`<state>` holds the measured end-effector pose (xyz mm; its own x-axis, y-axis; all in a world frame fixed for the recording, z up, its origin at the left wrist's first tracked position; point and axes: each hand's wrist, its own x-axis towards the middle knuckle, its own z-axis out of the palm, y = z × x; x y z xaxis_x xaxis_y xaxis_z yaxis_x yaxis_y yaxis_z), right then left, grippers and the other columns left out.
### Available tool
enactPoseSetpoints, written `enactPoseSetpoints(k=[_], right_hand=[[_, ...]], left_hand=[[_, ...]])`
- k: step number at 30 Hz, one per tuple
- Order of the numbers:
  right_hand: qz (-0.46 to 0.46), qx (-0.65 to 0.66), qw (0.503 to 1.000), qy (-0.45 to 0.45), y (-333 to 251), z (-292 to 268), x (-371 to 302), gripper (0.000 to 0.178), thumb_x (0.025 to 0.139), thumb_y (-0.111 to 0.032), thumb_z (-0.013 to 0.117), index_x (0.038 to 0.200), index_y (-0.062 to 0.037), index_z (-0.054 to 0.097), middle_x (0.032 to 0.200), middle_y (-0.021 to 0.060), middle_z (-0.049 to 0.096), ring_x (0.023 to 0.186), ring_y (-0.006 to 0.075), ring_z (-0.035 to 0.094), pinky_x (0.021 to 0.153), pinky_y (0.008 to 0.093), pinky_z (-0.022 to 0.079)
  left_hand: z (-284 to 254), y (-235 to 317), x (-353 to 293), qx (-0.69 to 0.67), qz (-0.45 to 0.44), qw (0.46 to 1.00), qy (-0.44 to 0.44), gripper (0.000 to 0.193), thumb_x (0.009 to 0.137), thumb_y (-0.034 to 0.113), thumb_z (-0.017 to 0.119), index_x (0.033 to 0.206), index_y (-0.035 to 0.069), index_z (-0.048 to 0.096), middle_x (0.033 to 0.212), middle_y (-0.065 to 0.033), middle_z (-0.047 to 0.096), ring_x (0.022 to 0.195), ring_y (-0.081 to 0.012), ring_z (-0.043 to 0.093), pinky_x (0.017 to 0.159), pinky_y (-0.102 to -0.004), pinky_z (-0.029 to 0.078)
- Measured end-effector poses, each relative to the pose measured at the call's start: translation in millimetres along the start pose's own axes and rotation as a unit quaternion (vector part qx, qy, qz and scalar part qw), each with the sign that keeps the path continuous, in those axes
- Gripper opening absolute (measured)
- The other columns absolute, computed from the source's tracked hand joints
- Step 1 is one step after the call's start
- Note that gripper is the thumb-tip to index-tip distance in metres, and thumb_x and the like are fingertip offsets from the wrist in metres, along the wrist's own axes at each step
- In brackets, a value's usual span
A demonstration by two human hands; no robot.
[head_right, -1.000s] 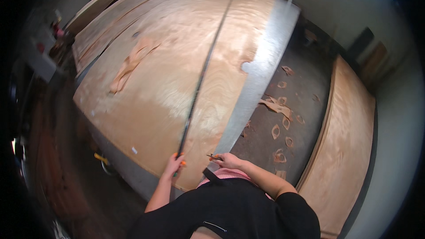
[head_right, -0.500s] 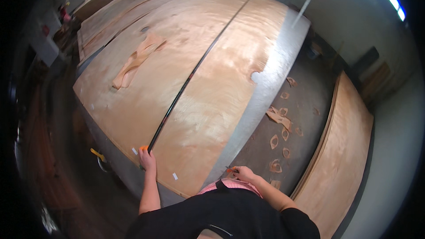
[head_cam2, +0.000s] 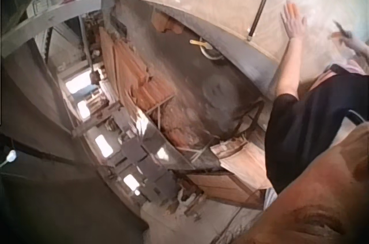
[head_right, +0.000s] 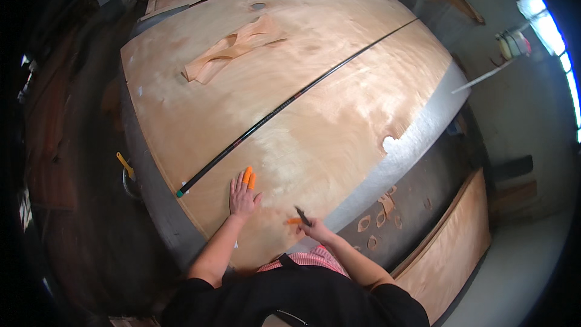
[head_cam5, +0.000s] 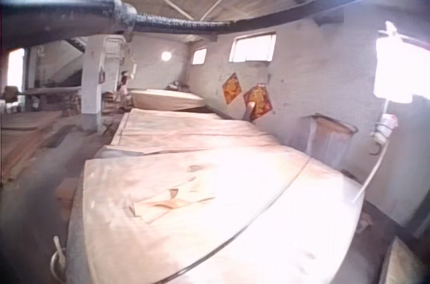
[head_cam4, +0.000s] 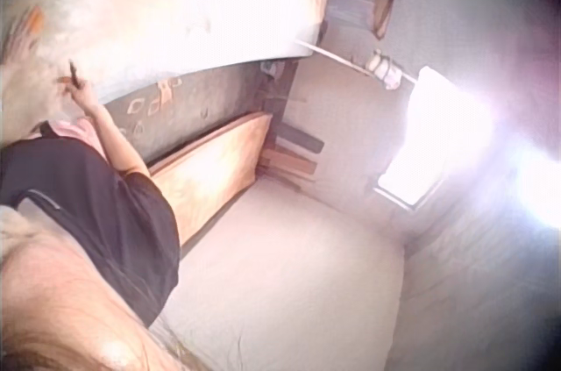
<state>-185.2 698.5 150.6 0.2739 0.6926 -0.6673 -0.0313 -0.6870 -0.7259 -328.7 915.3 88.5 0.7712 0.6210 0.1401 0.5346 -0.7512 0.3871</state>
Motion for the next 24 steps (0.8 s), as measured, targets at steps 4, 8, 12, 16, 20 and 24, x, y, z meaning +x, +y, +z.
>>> enactPoseSetpoints(k=[4, 8, 12, 16, 20, 24], right_hand=[[0.043, 0.219, 0.973, -0.051, -61.7, -37.9, 88.3, 0.02, 0.087, -0.019, 0.047, 0.079, -0.0028, 0.056, 0.053, -0.0021, 0.045, 0.042, 0.0058, 0.036, 0.039, 0.0204, 0.027], [-0.016, 0.297, 0.948, -0.111, -150.9, -68.5, 186.4, 0.019, 0.088, -0.018, 0.043, 0.088, -0.0039, 0.056, 0.063, -0.0015, 0.051, 0.046, 0.0047, 0.04, 0.039, 0.0177, 0.029], [-0.065, 0.335, 0.934, -0.106, -217.4, -93.9, 324.5, 0.019, 0.088, -0.02, 0.043, 0.097, -0.0058, 0.054, 0.065, -0.0012, 0.052, 0.047, 0.0058, 0.042, 0.04, 0.016, 0.034], [-0.061, 0.434, 0.887, -0.147, -288.5, -97.0, 422.5, 0.015, 0.088, -0.019, 0.044, 0.082, -0.0059, 0.049, 0.062, 0.0031, 0.05, 0.049, 0.0099, 0.046, 0.038, 0.0206, 0.036], [-0.131, 0.374, 0.908, -0.134, -330.4, -88.7, 493.4, 0.02, 0.091, -0.023, 0.035, 0.089, -0.0081, 0.049, 0.063, 0.0048, 0.051, 0.042, 0.0131, 0.039, 0.047, 0.0267, 0.041], [-0.12, 0.414, 0.899, -0.08, -346.2, -80.2, 498.9, 0.017, 0.09, -0.016, 0.039, 0.103, -0.0094, 0.048, 0.067, 0.0074, 0.053, 0.05, 0.0129, 0.045, 0.041, 0.0223, 0.036]], left_hand=[[0.7, 10.6, 10.5, 0.026, -0.118, 0.993, 0.014, 0.062, 0.076, 0.037, 0.054, 0.128, 0.01, 0.035, 0.138, -0.011, 0.023, 0.125, -0.0271, 0.025, 0.102, -0.0466, 0.015], [5.0, 6.3, 12.1, 0.06, -0.162, 0.985, 0.01, 0.056, 0.075, 0.035, 0.055, 0.125, 0.014, 0.041, 0.136, -0.0101, 0.027, 0.124, -0.0276, 0.027, 0.101, -0.0472, 0.017], [5.8, 8.4, 20.7, 0.05, -0.162, 0.985, 0.024, 0.052, 0.073, 0.031, 0.056, 0.121, 0.015, 0.045, 0.133, -0.0096, 0.033, 0.121, -0.0278, 0.032, 0.099, -0.0486, 0.021], [-1.6, 10.4, 27.2, 0.056, -0.17, 0.984, 0.007, 0.049, 0.072, 0.03, 0.055, 0.118, 0.014, 0.048, 0.131, -0.0098, 0.036, 0.118, -0.0278, 0.035, 0.099, -0.0482, 0.022], [1.9, 6.8, 32.0, 0.057, -0.169, 0.984, 0.02, 0.046, 0.073, 0.03, 0.052, 0.116, 0.014, 0.049, 0.129, -0.01, 0.039, 0.116, -0.028, 0.037, 0.098, -0.048, 0.023], [5.3, 7.3, 30.1, 0.05, -0.17, 0.984, 0.018, 0.047, 0.071, 0.027, 0.052, 0.116, 0.011, 0.049, 0.128, -0.012, 0.039, 0.116, -0.0306, 0.037, 0.097, -0.0485, 0.024]])
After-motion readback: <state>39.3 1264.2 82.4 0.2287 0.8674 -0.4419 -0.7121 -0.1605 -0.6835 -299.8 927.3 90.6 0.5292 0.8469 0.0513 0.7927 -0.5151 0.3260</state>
